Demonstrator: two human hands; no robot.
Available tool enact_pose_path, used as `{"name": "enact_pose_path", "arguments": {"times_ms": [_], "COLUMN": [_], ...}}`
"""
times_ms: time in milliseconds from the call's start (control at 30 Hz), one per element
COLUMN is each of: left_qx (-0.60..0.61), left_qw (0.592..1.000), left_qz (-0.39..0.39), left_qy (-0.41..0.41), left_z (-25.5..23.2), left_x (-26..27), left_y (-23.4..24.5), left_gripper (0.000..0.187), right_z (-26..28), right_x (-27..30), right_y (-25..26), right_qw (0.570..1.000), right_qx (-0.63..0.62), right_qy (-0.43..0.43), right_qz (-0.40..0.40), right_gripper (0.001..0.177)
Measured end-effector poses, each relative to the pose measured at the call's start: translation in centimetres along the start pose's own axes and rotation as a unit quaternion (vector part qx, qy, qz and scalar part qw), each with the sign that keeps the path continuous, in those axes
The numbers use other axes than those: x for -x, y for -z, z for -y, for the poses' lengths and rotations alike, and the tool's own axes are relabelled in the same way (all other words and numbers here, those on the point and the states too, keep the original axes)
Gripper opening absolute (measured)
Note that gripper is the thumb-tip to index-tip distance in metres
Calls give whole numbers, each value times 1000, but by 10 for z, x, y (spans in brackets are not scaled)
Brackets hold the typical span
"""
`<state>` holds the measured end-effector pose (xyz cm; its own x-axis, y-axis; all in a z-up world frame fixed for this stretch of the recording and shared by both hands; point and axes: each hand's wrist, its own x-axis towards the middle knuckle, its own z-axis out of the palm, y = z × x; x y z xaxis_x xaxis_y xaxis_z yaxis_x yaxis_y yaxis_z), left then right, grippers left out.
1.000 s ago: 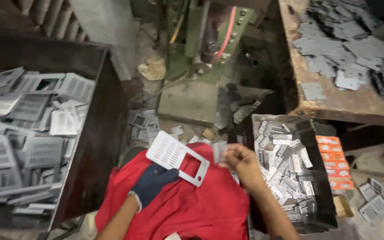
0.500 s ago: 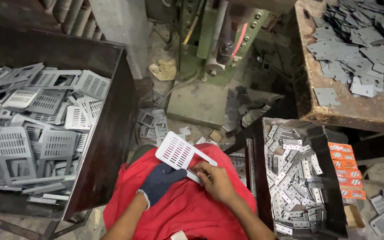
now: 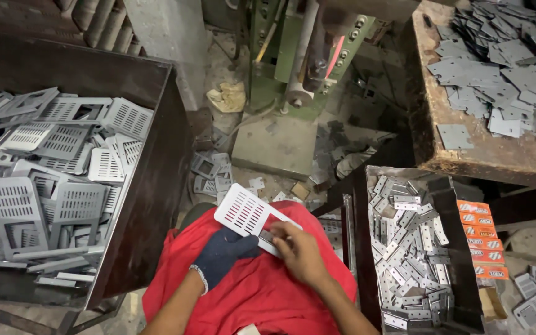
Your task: Operating a mechanical stamping machine to process and join metal plates for component assembly.
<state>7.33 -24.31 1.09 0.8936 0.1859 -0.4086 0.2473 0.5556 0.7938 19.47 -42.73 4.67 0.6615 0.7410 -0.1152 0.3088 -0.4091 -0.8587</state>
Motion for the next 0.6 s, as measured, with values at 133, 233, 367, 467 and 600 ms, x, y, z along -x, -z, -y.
{"name": "enact_pose_path", "arguments": {"times_ms": [133, 233, 367, 467, 600], "left_qx": [75, 150, 189, 202, 207], "left_qw": [995, 985, 979, 977, 976], "left_qz": [-60, -89, -83, -61, -55], "left_qy": [-1, -3, -7, -19, -28], "left_z": [-1, 1, -9, -3, -3], "left_x": [0, -4, 0, -3, -1], "left_y": [2, 6, 1, 7, 6], "left_gripper": [31, 28, 26, 24, 24], "right_z": [-27, -48, -2, -10, -28], "right_x": [-1, -2, 9, 8, 10], "right_y": [-9, -9, -2, -8, -9], "right_qw": [965, 926, 820, 825, 805], "right_qx": [-45, -259, -492, -512, -544], "right_qy": [25, -113, -290, -235, -233], "right_qz": [-258, -249, -50, -37, -35], "right_gripper": [41, 33, 25, 21, 19]}}
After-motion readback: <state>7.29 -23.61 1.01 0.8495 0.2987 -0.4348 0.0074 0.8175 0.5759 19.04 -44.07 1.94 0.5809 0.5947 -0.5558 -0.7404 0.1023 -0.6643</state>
